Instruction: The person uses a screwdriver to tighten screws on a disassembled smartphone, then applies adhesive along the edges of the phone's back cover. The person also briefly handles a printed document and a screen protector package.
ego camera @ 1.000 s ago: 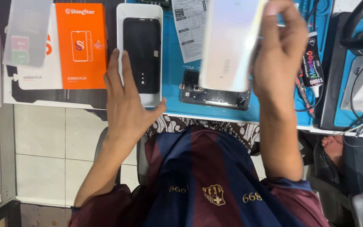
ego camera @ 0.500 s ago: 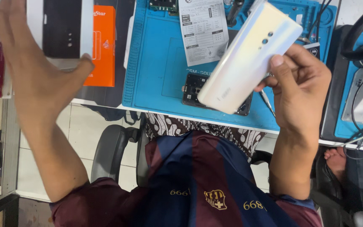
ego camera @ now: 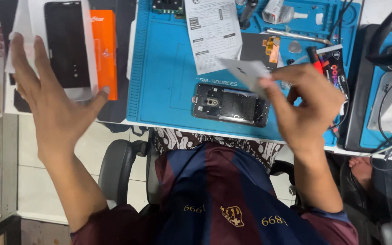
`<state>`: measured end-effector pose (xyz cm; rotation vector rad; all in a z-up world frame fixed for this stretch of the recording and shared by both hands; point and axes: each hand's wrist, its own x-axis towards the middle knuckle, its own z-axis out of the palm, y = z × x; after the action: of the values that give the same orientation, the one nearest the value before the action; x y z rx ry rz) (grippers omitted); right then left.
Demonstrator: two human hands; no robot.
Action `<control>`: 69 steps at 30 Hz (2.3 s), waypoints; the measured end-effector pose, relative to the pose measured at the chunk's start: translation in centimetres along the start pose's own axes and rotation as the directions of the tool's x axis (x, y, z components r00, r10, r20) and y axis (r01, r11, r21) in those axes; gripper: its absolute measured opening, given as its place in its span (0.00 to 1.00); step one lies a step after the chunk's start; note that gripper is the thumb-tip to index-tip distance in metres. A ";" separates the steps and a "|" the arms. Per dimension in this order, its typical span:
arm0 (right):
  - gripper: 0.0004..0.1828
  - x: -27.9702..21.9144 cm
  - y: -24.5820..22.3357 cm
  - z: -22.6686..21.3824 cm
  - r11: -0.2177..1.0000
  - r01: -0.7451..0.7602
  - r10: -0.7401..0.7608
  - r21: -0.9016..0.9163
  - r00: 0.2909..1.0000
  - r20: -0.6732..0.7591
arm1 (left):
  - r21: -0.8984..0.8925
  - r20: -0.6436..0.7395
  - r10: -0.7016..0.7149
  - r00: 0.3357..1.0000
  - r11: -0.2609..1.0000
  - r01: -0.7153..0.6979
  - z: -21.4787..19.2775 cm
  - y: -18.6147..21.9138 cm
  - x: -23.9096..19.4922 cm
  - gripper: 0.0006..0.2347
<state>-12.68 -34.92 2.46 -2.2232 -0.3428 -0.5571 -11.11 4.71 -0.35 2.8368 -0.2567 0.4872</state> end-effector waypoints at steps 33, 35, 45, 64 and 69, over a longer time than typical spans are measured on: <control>0.16 -6.5 -0.3 -1.6 0.939 0.202 -0.208 -0.277 0.978 0.007 | -0.601 0.241 0.674 0.698 0.669 -0.438 10.0 9.4 5.7 0.57; 0.14 -6.4 -0.3 -0.8 0.933 0.268 -0.243 -0.239 0.961 0.129 | -0.552 0.171 0.654 0.737 0.683 -0.478 9.9 8.4 5.7 0.59; 0.15 -7.1 -0.1 3.9 0.815 0.563 -0.479 -0.136 0.787 0.390 | -0.624 0.221 0.625 0.748 0.681 -0.385 10.2 7.2 7.4 0.53; 0.22 -3.7 0.5 3.9 0.950 0.288 -0.229 -0.124 0.907 0.353 | -0.481 0.163 0.676 0.719 0.691 -0.540 10.9 8.5 7.0 0.41; 0.23 0.9 1.4 3.4 0.986 0.075 -0.062 -0.151 0.994 0.088 | -0.571 0.238 0.699 0.675 0.663 -0.484 10.3 10.2 4.6 0.40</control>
<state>-10.38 -33.18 0.05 -2.3957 -0.4339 -0.5442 -5.89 -8.48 -5.99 2.2636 -1.2736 -0.1350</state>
